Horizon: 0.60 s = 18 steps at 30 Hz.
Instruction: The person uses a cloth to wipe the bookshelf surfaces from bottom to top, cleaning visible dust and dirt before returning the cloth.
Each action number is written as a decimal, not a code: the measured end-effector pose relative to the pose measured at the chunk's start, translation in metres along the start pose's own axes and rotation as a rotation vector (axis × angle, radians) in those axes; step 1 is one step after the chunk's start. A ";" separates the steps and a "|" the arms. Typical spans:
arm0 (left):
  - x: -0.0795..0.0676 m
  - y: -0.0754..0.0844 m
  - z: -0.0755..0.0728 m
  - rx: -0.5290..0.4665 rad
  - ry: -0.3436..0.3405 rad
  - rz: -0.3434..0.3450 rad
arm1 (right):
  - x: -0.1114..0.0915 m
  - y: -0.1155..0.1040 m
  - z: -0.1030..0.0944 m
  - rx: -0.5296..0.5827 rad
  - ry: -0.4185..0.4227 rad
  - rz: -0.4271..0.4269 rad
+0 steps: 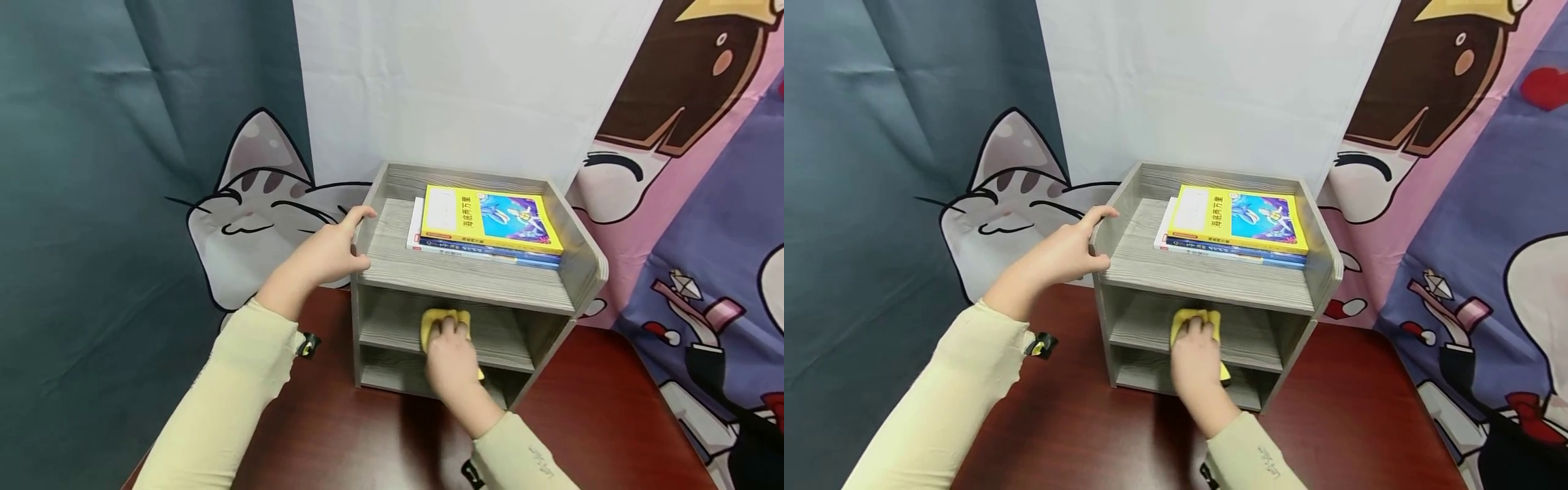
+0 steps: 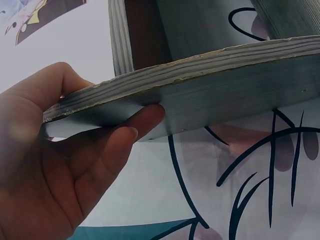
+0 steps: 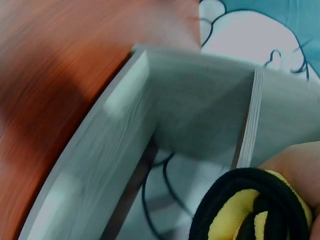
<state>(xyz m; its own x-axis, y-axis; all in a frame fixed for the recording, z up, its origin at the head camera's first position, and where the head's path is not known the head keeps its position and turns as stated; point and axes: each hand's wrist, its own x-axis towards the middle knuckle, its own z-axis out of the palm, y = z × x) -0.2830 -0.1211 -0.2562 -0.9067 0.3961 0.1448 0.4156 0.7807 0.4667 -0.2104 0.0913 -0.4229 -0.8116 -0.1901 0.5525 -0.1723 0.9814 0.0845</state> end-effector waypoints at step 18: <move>0.000 -0.003 0.003 0.012 0.022 -0.002 | 0.007 -0.022 -0.034 0.480 -0.076 -0.089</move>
<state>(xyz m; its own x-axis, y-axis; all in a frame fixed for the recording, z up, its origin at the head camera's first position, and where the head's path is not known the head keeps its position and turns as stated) -0.2842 -0.1215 -0.2598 -0.9088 0.3838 0.1635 0.4146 0.7871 0.4566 -0.1932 0.0692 -0.3932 -0.8172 -0.2920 0.4969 -0.4663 0.8416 -0.2724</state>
